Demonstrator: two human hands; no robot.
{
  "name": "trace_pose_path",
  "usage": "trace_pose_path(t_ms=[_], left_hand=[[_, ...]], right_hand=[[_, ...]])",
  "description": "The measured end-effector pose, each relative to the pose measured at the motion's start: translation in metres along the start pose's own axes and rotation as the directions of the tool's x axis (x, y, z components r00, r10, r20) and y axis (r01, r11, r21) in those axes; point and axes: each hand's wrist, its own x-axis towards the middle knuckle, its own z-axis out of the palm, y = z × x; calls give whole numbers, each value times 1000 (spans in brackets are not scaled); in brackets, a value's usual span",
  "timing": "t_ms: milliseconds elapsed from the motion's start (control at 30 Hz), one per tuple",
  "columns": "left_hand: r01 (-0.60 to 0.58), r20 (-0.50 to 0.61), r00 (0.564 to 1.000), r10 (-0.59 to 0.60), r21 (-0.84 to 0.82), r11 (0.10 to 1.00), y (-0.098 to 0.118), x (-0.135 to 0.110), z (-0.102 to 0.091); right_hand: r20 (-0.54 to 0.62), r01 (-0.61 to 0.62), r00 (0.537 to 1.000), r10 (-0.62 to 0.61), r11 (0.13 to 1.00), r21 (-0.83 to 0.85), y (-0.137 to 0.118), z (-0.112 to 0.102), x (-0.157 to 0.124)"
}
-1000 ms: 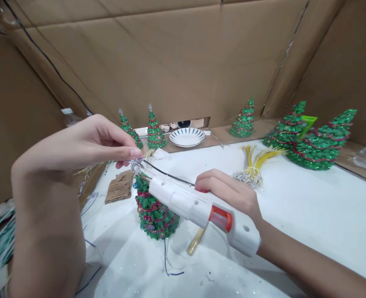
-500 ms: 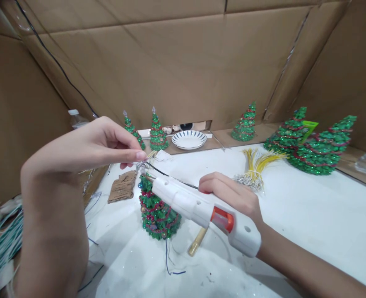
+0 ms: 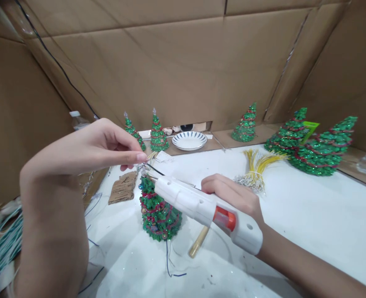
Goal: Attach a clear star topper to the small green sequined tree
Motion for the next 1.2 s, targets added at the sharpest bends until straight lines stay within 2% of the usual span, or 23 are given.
trace_pose_path(t_ms=[300,833,1200], left_hand=[[-24,5,1000,24,9,1000,-1,-1,-1],[-8,18,1000,8,-40,999,-1,-1,-1],[-73,39,996,76,-81,994,-1,-2,-2]], right_hand=[[6,-1,1000,1,999,49,0,1,0],[11,-7,1000,7,1000,19,2,2,0],[7,-1,1000,1,998,65,3,2,1]])
